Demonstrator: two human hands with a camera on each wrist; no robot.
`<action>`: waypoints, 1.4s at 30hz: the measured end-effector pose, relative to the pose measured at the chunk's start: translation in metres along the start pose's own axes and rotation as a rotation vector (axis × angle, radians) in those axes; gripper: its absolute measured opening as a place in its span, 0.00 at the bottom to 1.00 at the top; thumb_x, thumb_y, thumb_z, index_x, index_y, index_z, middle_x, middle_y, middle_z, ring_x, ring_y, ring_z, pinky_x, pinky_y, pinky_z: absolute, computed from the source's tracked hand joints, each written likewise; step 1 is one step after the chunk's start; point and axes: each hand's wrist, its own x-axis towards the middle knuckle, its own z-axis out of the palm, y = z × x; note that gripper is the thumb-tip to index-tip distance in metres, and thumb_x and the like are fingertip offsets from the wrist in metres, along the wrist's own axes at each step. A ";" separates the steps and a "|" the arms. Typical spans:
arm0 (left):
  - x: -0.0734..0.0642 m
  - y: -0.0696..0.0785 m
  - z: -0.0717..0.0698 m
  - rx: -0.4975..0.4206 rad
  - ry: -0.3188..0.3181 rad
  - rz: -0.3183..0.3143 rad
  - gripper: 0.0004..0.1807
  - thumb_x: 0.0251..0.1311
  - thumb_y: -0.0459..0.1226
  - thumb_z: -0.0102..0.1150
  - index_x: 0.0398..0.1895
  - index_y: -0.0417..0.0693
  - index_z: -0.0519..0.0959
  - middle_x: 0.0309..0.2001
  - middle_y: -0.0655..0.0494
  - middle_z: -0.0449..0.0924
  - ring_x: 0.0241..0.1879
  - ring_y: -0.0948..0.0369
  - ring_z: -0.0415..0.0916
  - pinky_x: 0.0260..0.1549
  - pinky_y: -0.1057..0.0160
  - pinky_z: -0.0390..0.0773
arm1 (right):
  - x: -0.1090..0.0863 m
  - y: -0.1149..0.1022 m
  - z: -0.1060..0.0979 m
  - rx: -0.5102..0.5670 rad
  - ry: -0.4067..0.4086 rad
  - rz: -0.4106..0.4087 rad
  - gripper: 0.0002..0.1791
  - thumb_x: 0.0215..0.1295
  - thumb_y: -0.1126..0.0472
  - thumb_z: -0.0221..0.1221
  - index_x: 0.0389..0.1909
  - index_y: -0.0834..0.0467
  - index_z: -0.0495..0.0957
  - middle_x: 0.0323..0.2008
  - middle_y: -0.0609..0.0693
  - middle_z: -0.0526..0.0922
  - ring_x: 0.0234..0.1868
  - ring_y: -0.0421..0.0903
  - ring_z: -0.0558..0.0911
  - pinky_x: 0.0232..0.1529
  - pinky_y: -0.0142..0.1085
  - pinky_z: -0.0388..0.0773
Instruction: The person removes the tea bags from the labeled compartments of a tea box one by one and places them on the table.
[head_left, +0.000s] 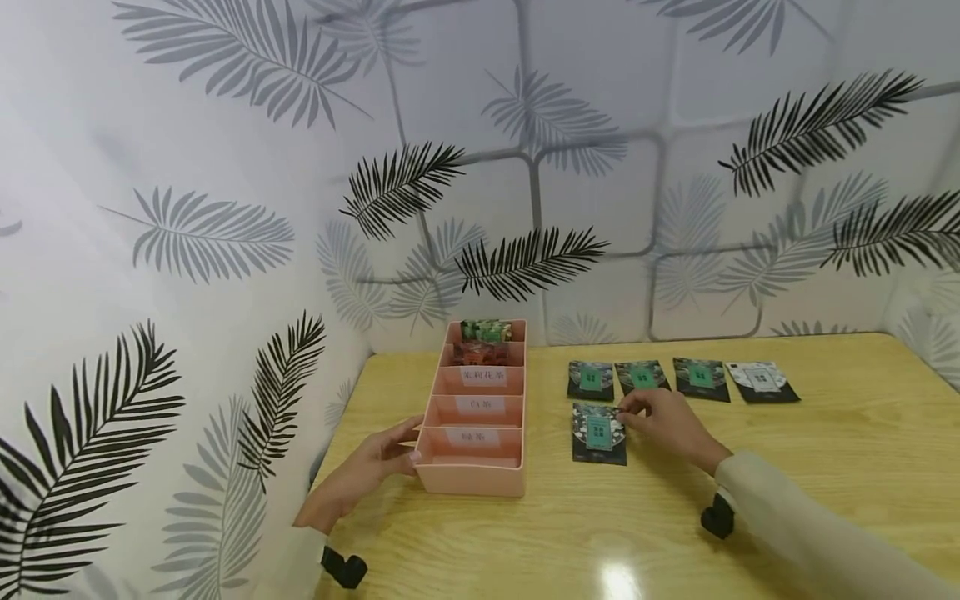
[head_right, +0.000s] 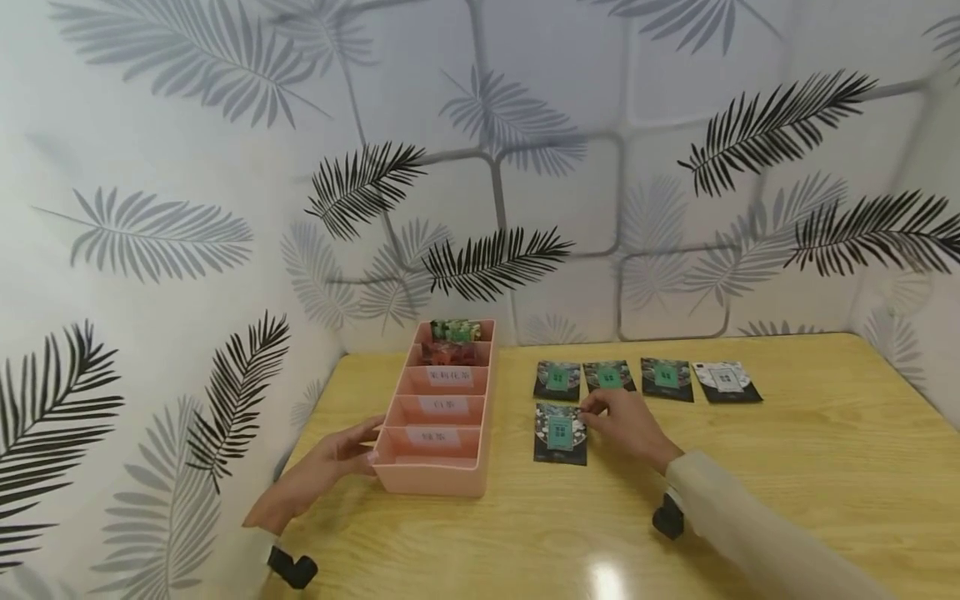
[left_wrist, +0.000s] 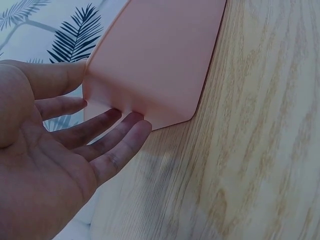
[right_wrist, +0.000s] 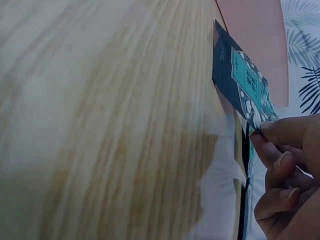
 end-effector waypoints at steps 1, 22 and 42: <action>0.000 0.001 0.000 0.001 0.002 -0.005 0.34 0.69 0.37 0.51 0.76 0.49 0.51 0.67 0.40 0.61 0.60 0.47 0.68 0.52 0.40 0.72 | 0.001 0.002 0.001 -0.005 0.000 0.005 0.03 0.62 0.58 0.63 0.35 0.52 0.83 0.30 0.42 0.83 0.27 0.39 0.76 0.27 0.35 0.72; 0.001 0.007 -0.001 -0.024 0.007 -0.031 0.35 0.69 0.39 0.53 0.76 0.53 0.52 0.67 0.42 0.61 0.61 0.47 0.67 0.54 0.38 0.69 | 0.018 0.008 0.013 -0.018 0.009 0.091 0.06 0.61 0.59 0.64 0.36 0.57 0.84 0.27 0.45 0.82 0.23 0.39 0.77 0.24 0.36 0.74; 0.001 0.002 -0.001 -0.021 0.009 -0.041 0.35 0.69 0.39 0.52 0.76 0.54 0.52 0.67 0.42 0.62 0.60 0.49 0.68 0.53 0.41 0.72 | 0.013 -0.001 0.006 0.014 0.043 0.049 0.05 0.62 0.60 0.64 0.36 0.55 0.83 0.26 0.44 0.80 0.23 0.40 0.76 0.26 0.36 0.72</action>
